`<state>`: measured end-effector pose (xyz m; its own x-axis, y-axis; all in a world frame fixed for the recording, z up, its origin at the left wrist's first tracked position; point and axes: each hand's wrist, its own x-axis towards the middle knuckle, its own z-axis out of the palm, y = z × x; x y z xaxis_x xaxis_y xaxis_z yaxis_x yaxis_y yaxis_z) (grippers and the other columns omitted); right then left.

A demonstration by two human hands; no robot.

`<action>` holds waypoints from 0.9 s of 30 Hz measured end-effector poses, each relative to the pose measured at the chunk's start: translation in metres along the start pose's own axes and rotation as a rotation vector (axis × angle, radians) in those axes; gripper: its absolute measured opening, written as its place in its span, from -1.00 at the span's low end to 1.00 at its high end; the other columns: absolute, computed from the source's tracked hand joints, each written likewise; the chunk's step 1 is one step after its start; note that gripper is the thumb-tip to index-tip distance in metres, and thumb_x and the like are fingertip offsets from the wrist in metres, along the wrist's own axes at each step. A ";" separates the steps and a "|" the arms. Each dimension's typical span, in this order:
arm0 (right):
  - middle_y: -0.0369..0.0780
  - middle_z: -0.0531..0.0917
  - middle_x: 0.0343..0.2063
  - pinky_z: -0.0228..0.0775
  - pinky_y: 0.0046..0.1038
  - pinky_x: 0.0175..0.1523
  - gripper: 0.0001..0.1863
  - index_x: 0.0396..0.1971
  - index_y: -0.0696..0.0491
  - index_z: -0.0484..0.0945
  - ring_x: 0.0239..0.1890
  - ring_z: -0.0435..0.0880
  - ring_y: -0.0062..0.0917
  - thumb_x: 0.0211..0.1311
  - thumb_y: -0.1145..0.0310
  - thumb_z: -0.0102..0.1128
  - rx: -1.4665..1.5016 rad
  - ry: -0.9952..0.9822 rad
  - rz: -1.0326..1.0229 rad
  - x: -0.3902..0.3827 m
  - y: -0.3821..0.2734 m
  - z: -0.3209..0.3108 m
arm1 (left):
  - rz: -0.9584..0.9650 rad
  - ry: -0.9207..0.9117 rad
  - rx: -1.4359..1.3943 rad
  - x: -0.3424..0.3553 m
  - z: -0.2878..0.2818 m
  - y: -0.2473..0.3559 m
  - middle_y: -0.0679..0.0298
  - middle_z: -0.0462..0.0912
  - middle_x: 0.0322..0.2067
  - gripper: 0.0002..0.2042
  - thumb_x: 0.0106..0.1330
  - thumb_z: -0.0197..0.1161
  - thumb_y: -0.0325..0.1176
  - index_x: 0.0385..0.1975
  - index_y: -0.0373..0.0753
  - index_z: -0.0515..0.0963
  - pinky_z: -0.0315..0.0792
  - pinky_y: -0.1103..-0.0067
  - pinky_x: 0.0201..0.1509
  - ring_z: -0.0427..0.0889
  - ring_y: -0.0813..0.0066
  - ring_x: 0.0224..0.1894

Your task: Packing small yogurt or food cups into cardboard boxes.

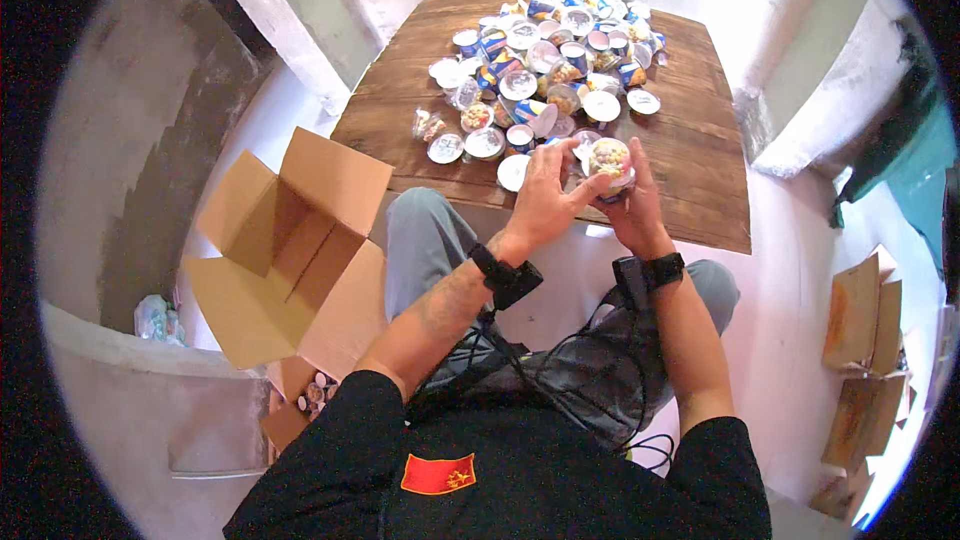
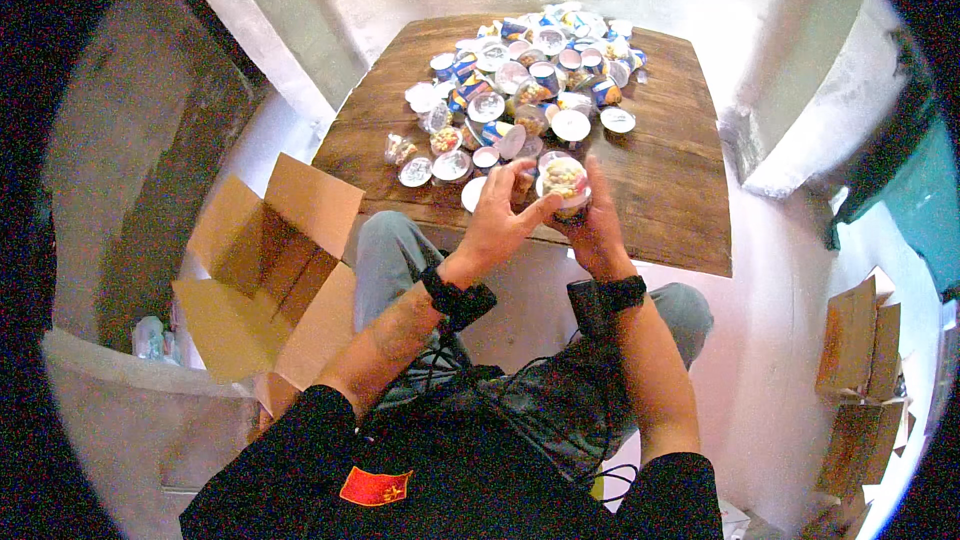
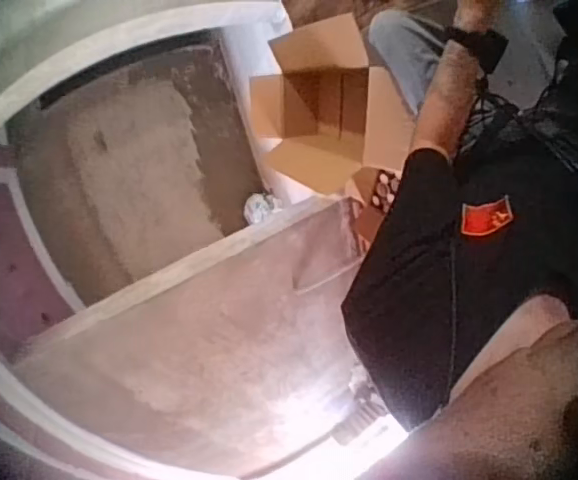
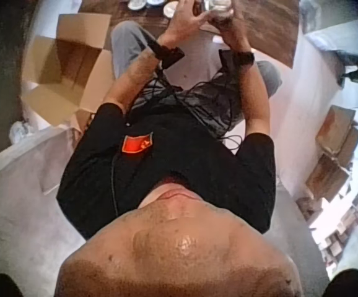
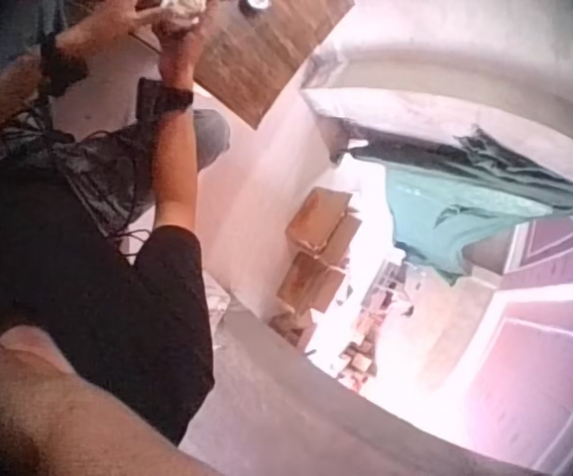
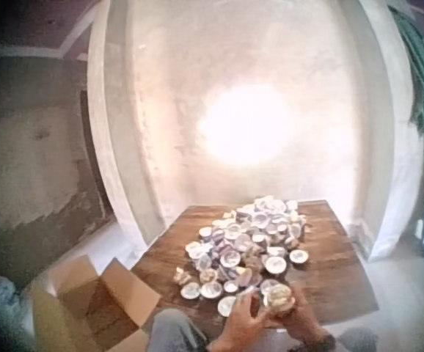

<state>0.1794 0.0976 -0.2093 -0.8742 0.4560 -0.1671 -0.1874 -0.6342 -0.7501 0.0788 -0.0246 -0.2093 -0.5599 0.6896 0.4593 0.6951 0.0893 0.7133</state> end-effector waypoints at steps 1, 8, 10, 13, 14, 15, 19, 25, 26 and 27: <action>-0.24 0.63 -0.06 0.52 -0.35 0.00 -0.35 0.08 -0.01 0.46 -0.08 0.64 -0.49 0.36 -0.27 -0.20 0.006 -0.035 0.023 0.000 0.000 0.001 | 0.250 0.135 0.036 0.004 0.001 0.000 0.15 0.57 -0.08 -0.43 0.29 0.28 -0.03 0.11 -0.36 0.37 0.46 0.45 0.04 0.61 0.29 -0.12; -0.26 0.65 -0.14 0.52 -0.45 -0.14 -0.41 0.03 0.02 0.48 -0.18 0.66 -0.52 0.37 -0.19 -0.14 0.005 -0.099 0.056 -0.004 0.008 0.006 | -0.224 -0.191 -0.768 0.004 0.011 0.004 0.31 0.52 -0.04 -0.46 0.27 0.36 -0.29 0.16 -0.30 0.27 0.46 0.62 0.04 0.52 0.61 -0.03; -0.30 0.66 -0.19 0.50 -0.48 -0.25 -0.45 -0.01 -0.01 0.50 -0.24 0.66 -0.57 0.32 -0.17 -0.10 -0.068 -0.063 0.059 -0.002 0.011 0.003 | -0.230 -0.164 -0.793 -0.001 0.016 0.002 0.32 0.53 -0.05 -0.47 0.28 0.35 -0.31 0.15 -0.30 0.26 0.48 0.65 0.00 0.54 0.62 -0.06; -0.33 0.67 -0.21 0.48 -0.51 -0.33 -0.44 -0.02 -0.04 0.51 -0.27 0.66 -0.61 0.31 -0.20 -0.12 -0.120 -0.070 0.072 0.002 0.015 -0.013 | -0.210 -0.124 -0.754 -0.005 0.023 0.007 0.31 0.53 -0.05 -0.46 0.28 0.35 -0.29 0.16 -0.29 0.26 0.48 0.64 0.01 0.54 0.61 -0.07; -0.33 0.67 -0.21 0.48 -0.51 -0.33 -0.44 -0.02 -0.04 0.51 -0.27 0.66 -0.61 0.31 -0.20 -0.12 -0.119 -0.071 0.073 0.003 0.013 -0.013 | -0.211 -0.124 -0.753 -0.005 0.023 0.006 0.31 0.53 -0.05 -0.46 0.28 0.35 -0.29 0.16 -0.29 0.26 0.48 0.64 0.01 0.54 0.61 -0.07; -0.34 0.67 -0.20 0.48 -0.51 -0.35 -0.42 -0.01 -0.05 0.51 -0.26 0.65 -0.62 0.32 -0.24 -0.15 -0.091 -0.106 0.114 0.003 0.011 -0.014 | -0.184 -0.136 -0.740 -0.004 0.022 0.005 0.29 0.53 -0.03 -0.45 0.27 0.36 -0.27 0.17 -0.29 0.25 0.49 0.62 0.01 0.54 0.60 -0.05; -0.32 0.67 -0.15 0.50 -0.50 -0.32 -0.32 0.04 -0.06 0.49 -0.23 0.66 -0.60 0.32 -0.34 -0.24 0.039 -0.124 0.096 -0.014 -0.001 0.012 | -0.201 -0.176 -0.799 -0.002 0.010 0.013 0.16 0.54 -0.04 -0.35 0.17 0.44 -0.18 0.15 -0.36 0.28 0.48 0.51 0.03 0.55 0.44 0.00; -0.26 0.63 -0.05 0.51 -0.49 -0.09 -0.30 0.08 -0.05 0.47 -0.10 0.64 -0.50 0.34 -0.34 -0.29 -0.052 -0.159 -0.052 -0.010 0.005 0.010 | 0.113 0.119 -0.120 -0.001 0.011 0.018 -0.10 0.45 0.04 -0.27 0.09 0.48 -0.17 0.15 -0.43 0.24 0.44 0.34 0.07 0.52 0.11 0.05; -0.26 0.63 -0.05 0.51 -0.49 -0.09 -0.30 0.08 -0.05 0.47 -0.10 0.64 -0.50 0.34 -0.34 -0.29 -0.049 -0.159 -0.050 -0.010 0.005 0.011 | 0.110 0.117 -0.118 -0.002 0.014 0.014 -0.10 0.45 0.04 -0.27 0.09 0.48 -0.17 0.15 -0.43 0.24 0.44 0.34 0.07 0.52 0.11 0.05; -0.25 0.62 -0.03 0.50 -0.48 -0.04 -0.32 0.08 -0.04 0.47 -0.07 0.63 -0.48 0.35 -0.31 -0.28 -0.032 -0.140 -0.050 -0.011 0.004 0.015 | 0.095 0.073 -0.242 -0.002 0.020 0.007 -0.10 0.44 0.04 -0.24 0.09 0.48 -0.17 0.17 -0.43 0.22 0.44 0.34 0.07 0.52 0.10 0.05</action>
<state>0.1813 0.0812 -0.2010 -0.9184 0.3936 -0.0398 -0.2198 -0.5913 -0.7759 0.0939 -0.0112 -0.2160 -0.5340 0.6325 0.5611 0.6234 -0.1538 0.7667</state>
